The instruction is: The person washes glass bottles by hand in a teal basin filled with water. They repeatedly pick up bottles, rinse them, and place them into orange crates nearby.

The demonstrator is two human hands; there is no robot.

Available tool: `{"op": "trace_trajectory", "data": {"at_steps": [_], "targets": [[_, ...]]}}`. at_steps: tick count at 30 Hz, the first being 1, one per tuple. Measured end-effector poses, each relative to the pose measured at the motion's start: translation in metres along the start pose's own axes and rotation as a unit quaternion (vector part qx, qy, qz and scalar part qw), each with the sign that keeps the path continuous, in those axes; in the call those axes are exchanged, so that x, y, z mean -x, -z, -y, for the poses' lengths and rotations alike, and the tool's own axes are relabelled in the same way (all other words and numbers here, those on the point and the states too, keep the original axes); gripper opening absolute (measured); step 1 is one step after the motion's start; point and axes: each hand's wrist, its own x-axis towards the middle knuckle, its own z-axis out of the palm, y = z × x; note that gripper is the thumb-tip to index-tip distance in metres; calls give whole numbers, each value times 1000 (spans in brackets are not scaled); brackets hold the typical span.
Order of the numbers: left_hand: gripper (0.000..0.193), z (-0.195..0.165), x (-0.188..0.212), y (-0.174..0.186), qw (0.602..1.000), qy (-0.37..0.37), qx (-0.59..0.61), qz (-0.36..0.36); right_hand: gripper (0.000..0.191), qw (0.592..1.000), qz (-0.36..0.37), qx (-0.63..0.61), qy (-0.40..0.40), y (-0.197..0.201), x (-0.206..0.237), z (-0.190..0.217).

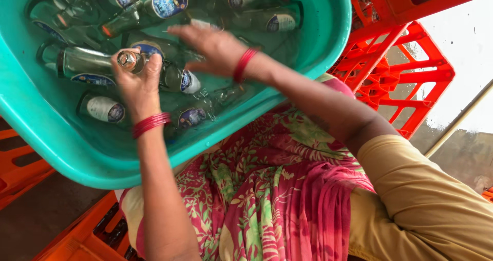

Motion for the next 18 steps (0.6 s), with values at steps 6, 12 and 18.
{"op": "trace_trajectory", "data": {"at_steps": [6, 12, 18], "targets": [[30, 28, 3, -37, 989, 15, 27, -142, 85, 982, 121, -71, -130, -50, 1, 29], [22, -32, 0, -51, 971, 20, 146, -188, 75, 965, 85, -212, -130, -32, -9, 33], [22, -80, 7, -44, 971, -39, 236, -2, 84, 899, 164, -405, -12, 1, -22, 13]]}}
